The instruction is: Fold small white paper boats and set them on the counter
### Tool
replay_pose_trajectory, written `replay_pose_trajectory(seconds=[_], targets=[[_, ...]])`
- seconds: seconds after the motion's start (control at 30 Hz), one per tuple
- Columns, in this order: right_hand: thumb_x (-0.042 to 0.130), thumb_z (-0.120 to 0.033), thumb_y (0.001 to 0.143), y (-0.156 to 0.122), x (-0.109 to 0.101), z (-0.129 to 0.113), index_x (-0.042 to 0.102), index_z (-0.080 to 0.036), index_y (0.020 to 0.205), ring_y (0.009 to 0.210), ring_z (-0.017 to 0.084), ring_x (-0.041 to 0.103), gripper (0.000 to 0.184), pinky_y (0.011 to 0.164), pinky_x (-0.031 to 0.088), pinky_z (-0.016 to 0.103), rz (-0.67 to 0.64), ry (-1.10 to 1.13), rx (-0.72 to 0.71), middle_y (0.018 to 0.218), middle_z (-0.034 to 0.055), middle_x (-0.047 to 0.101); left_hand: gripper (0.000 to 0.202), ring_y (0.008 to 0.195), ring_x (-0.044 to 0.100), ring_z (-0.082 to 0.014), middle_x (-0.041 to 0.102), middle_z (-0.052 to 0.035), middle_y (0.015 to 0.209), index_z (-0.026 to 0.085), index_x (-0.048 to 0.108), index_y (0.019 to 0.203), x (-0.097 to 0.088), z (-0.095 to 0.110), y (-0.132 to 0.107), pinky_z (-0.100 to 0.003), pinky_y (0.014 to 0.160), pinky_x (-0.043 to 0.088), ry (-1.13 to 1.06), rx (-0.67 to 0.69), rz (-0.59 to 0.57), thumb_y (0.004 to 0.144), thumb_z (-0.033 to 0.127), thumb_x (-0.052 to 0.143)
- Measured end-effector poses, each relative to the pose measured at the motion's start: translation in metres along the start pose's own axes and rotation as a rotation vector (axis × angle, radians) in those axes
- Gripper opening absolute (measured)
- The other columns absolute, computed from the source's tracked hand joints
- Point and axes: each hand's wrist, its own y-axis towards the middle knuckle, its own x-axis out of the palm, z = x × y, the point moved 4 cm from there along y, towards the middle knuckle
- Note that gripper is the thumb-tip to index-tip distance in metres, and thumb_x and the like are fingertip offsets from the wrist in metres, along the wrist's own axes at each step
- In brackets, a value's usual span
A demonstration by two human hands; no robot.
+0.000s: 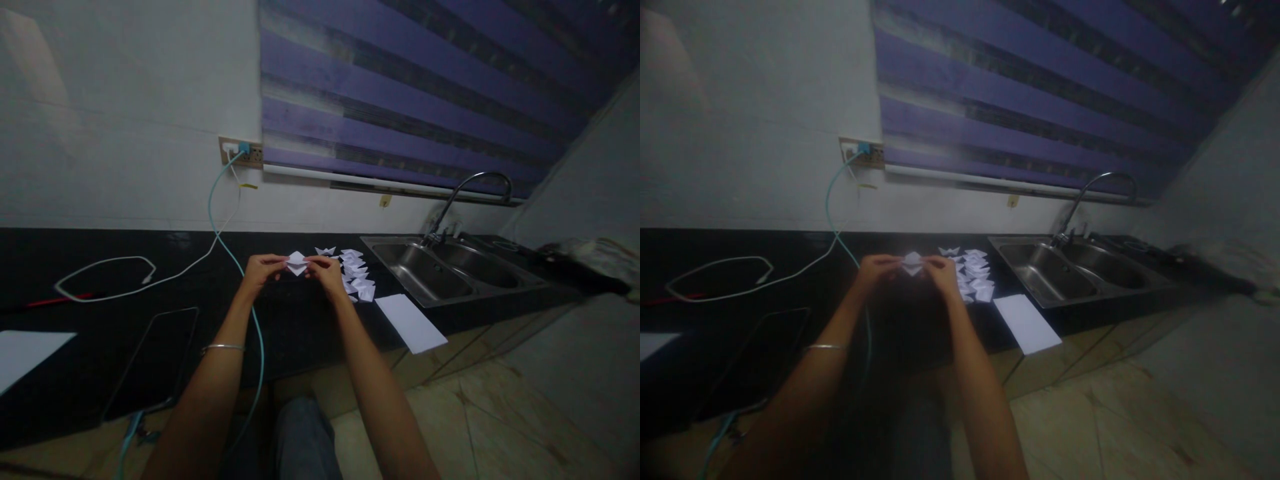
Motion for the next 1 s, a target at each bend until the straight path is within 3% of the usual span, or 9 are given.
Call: replay_pose_trajectory(seconds=[0.17, 0.4, 0.63, 0.83, 1.0], targets=[[0.070, -0.029, 0.067, 0.001, 0.000, 0.001, 0.073, -0.018, 0.078, 0.057, 0.014, 0.060, 0.016, 0.057, 0.052, 0.028, -0.009, -0.011, -0.012, 0.068, 0.0016, 0.067, 0.014, 0.041, 0.048, -0.0100, 0.064, -0.0034, 0.052, 0.013, 0.076, 0.067, 0.001, 0.003, -0.001, -0.022, 0.040, 0.033, 0.028, -0.005, -0.019, 0.055, 0.021, 0.078], [0.074, -0.042, 0.066, -0.005, 0.004, -0.005, 0.073, -0.018, 0.087, 0.063, 0.016, 0.063, 0.032, 0.061, 0.052, 0.030, -0.079, -0.046, -0.019, 0.077, 0.0041, 0.070, 0.023, 0.040, 0.048, -0.0101, 0.064, -0.0024, 0.052, 0.014, 0.076, 0.077, -0.002, 0.001, -0.001, -0.023, 0.040, 0.034, -0.010, -0.015, 0.004, 0.059, 0.028, 0.078], [0.067, -0.052, 0.072, -0.001, 0.001, -0.004, 0.071, -0.018, 0.074, 0.057, 0.016, 0.059, 0.034, 0.055, 0.049, 0.029, -0.022, -0.151, -0.067, 0.064, 0.0018, 0.064, 0.025, 0.039, 0.047, -0.0090, 0.059, -0.0012, 0.047, 0.013, 0.071, 0.066, 0.002, 0.001, 0.000, -0.021, 0.038, 0.033, 0.072, 0.045, -0.002, 0.067, 0.038, 0.075], [0.059, -0.053, 0.079, -0.003, 0.004, -0.014, 0.066, -0.019, 0.074, 0.048, 0.012, 0.050, 0.035, 0.047, 0.040, 0.024, 0.037, -0.238, -0.145, 0.054, -0.0018, 0.056, 0.031, 0.044, 0.052, -0.0101, 0.064, -0.0014, 0.060, 0.014, 0.070, 0.083, 0.008, -0.001, -0.001, -0.021, 0.041, 0.040, -0.002, 0.045, -0.049, 0.061, 0.033, 0.080], [0.058, -0.050, 0.081, -0.005, 0.006, -0.017, 0.064, -0.020, 0.075, 0.050, 0.012, 0.051, 0.031, 0.047, 0.039, 0.023, 0.041, -0.254, -0.175, 0.055, -0.0020, 0.055, 0.031, 0.041, 0.051, -0.0088, 0.063, -0.0011, 0.058, 0.013, 0.067, 0.078, 0.007, -0.005, 0.002, -0.020, 0.040, 0.039, 0.013, 0.049, -0.062, 0.063, 0.037, 0.078]])
